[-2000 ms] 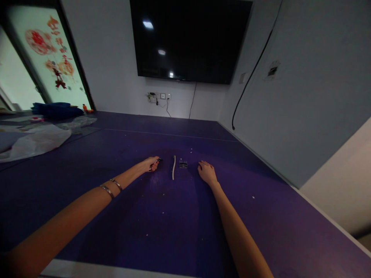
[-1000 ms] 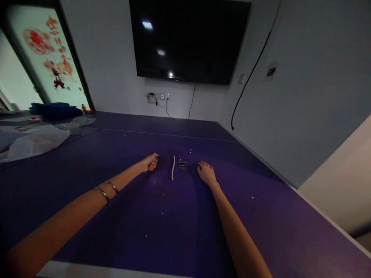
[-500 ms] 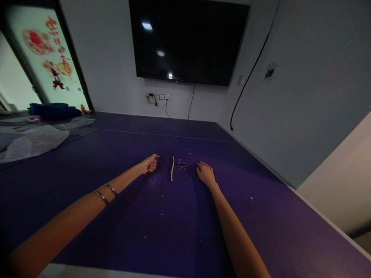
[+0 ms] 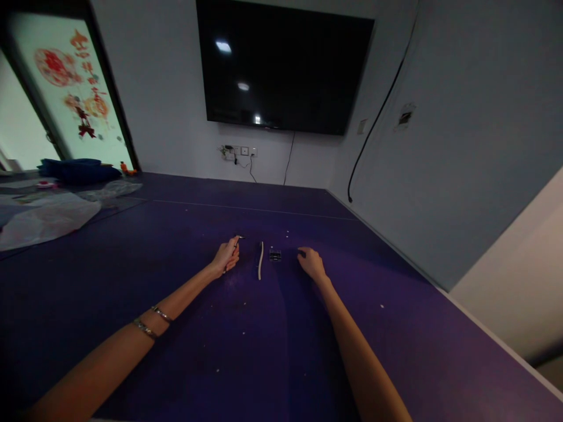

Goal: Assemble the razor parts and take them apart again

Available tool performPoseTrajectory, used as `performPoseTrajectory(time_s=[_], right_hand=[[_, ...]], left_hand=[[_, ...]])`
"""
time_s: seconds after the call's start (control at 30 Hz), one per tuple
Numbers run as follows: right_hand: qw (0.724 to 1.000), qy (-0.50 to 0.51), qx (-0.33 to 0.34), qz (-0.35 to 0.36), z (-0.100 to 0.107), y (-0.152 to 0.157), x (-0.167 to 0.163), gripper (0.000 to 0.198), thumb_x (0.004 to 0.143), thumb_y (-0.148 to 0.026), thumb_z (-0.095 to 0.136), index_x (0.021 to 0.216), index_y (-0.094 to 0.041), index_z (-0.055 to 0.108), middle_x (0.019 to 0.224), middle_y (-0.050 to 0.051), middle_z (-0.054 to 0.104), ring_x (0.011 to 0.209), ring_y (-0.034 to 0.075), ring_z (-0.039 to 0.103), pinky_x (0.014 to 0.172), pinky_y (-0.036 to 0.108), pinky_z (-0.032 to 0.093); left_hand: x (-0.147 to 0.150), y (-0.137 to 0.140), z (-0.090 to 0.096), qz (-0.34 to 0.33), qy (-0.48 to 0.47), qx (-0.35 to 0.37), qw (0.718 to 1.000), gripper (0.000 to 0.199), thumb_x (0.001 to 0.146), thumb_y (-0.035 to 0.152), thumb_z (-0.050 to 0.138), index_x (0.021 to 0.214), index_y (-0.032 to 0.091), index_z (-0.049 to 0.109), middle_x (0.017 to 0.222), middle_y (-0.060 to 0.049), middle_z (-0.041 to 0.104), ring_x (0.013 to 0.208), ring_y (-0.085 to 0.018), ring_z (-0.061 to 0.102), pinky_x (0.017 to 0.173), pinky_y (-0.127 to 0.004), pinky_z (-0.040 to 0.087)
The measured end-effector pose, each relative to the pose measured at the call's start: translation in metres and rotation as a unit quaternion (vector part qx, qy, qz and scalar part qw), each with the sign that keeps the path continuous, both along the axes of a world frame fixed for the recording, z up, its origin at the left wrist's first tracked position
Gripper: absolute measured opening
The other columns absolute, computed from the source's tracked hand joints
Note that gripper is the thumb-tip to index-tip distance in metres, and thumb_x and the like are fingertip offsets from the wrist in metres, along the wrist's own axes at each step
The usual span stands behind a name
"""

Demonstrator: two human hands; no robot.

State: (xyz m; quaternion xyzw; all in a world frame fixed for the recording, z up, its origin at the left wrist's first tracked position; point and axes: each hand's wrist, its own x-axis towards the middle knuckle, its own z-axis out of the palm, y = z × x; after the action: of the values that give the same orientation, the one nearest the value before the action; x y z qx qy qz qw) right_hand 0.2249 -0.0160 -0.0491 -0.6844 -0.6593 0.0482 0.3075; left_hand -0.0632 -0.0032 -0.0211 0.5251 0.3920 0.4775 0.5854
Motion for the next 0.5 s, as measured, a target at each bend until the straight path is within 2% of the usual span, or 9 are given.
performPoseTrajectory(time_s=[0.1,0.17,0.27,0.33,0.4,0.5], right_hand=[[0.996,0.049,0.068,0.037,0.019,0.005,-0.025,0.029,0.077,-0.018,0.048,0.098,-0.017,0.068,0.108,0.008,0.066,0.104,0.019,0.058,0.093,0.031,0.04],[0.985,0.128,0.074,0.09,0.032,0.01,-0.049,0.025,0.077,-0.021,0.05,0.093,-0.017,0.069,0.1,0.007,0.068,0.097,0.018,0.061,0.089,0.031,0.043],[0.94,0.288,0.017,0.182,0.048,0.014,-0.086,0.024,0.077,-0.029,0.054,0.093,-0.017,0.068,0.094,0.007,0.07,0.09,0.018,0.063,0.078,0.031,0.049],[0.903,0.376,-0.027,0.204,0.055,0.013,-0.106,0.026,0.076,-0.032,0.056,0.094,-0.017,0.067,0.093,0.007,0.07,0.088,0.018,0.064,0.072,0.03,0.05],[0.874,0.429,-0.065,0.219,0.059,0.01,-0.12,0.026,0.076,-0.033,0.058,0.094,-0.018,0.067,0.091,0.007,0.069,0.085,0.017,0.064,0.071,0.029,0.051],[0.848,0.462,-0.109,0.235,0.062,0.005,-0.131,0.021,0.076,-0.031,0.059,0.09,-0.018,0.069,0.085,0.006,0.069,0.079,0.015,0.064,0.071,0.028,0.05]], left_hand=[[0.003,-0.005,0.0,-0.013,0.012,0.051,0.999,0.045,0.08,0.053,0.039,0.049,0.021,0.032,0.029,0.01,0.024,0.02,-0.005,0.021,0.025,-0.017,0.013],[0.004,-0.006,0.0,-0.019,0.019,0.076,0.997,0.045,0.079,0.054,0.041,0.049,0.021,0.033,0.029,0.01,0.024,0.02,-0.005,0.021,0.024,-0.017,0.013],[0.006,-0.009,0.001,-0.017,0.037,0.095,0.995,0.046,0.079,0.055,0.04,0.048,0.021,0.033,0.03,0.009,0.025,0.02,-0.004,0.02,0.024,-0.018,0.012],[0.007,-0.01,0.0,-0.007,0.051,0.098,0.994,0.046,0.08,0.054,0.039,0.048,0.021,0.034,0.03,0.009,0.026,0.02,-0.005,0.021,0.025,-0.018,0.012],[0.007,-0.011,-0.001,0.001,0.056,0.098,0.994,0.046,0.08,0.053,0.038,0.048,0.021,0.033,0.03,0.009,0.026,0.021,-0.004,0.021,0.025,-0.018,0.012],[0.006,-0.011,-0.004,0.006,0.054,0.099,0.994,0.046,0.08,0.053,0.038,0.048,0.021,0.032,0.031,0.009,0.026,0.022,-0.004,0.021,0.026,-0.019,0.012]])
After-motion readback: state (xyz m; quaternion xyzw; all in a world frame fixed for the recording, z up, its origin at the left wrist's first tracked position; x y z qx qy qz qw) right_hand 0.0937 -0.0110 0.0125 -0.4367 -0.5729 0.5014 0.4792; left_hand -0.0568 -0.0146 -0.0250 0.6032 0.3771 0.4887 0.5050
